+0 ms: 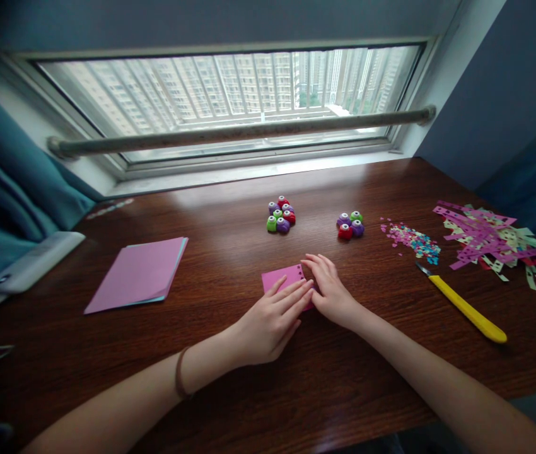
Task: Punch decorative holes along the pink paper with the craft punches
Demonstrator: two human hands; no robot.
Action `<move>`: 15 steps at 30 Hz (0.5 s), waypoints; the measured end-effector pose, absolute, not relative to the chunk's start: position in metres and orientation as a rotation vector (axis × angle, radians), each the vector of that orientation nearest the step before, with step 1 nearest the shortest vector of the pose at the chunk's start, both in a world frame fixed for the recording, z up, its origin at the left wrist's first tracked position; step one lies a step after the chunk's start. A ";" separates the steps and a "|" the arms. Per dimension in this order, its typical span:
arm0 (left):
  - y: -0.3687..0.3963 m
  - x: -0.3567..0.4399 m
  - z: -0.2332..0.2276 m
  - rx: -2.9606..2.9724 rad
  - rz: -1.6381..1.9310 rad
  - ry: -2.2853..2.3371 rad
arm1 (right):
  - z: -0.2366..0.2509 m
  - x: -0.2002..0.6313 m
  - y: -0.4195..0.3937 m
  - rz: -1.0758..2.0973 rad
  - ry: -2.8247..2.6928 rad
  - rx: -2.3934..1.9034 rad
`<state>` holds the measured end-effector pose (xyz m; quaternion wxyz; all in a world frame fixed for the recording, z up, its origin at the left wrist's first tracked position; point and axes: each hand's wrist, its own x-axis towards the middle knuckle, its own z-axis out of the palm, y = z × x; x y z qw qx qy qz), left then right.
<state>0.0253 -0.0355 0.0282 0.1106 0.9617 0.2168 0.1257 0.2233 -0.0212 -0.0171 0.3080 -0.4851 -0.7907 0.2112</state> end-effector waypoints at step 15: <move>-0.031 0.024 0.020 2.851 0.361 0.672 | -0.014 0.224 -0.022 0.712 -1.886 -1.255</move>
